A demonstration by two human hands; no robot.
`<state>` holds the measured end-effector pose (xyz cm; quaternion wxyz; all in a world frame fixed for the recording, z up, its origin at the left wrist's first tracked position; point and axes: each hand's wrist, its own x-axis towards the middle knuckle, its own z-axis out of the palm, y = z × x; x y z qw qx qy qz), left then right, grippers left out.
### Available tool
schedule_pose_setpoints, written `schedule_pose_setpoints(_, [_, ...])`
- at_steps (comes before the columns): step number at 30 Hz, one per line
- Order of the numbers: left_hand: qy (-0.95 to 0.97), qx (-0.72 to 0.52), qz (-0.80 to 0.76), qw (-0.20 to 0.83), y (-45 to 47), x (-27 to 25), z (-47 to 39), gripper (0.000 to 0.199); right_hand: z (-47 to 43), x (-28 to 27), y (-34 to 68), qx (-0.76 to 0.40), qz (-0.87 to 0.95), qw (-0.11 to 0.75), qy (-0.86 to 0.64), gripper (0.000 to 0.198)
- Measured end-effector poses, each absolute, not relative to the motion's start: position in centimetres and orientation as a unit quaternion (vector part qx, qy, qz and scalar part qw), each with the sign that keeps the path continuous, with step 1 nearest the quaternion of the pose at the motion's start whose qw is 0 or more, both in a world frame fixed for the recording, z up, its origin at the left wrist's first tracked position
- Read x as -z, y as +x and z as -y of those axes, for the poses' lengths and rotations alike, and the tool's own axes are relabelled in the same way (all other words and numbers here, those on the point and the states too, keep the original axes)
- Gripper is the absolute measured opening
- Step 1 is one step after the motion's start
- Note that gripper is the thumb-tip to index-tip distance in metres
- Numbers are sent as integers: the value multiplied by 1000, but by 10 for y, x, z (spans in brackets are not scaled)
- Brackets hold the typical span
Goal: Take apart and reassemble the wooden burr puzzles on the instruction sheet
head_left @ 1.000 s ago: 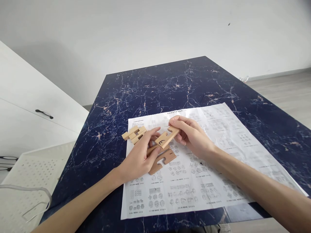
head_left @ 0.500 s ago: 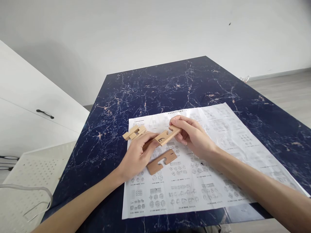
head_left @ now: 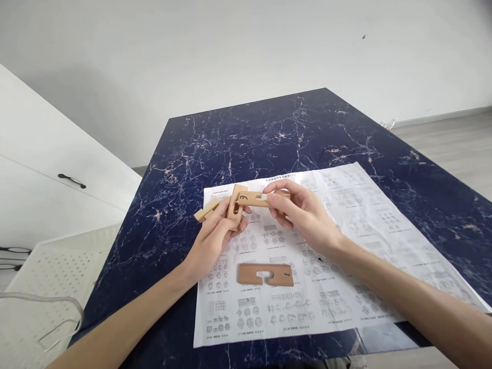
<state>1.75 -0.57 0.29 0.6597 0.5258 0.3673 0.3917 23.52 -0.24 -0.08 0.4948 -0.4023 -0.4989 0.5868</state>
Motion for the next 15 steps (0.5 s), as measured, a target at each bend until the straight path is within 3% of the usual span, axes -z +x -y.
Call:
schedule_pose_setpoints(6, [552,-375,-367,647,13,5,9,30,8,1,230,-500,565,481,-447,15])
schedule_pose_setpoints(12, [542,-381,-370,651,11,10,8,54,11,7,228,-452,608,469,-454,11])
schedule_pose_setpoints(15, [531,-389,-367,657,12,11,8,54,12,6,228,-437,625,463,-453,11])
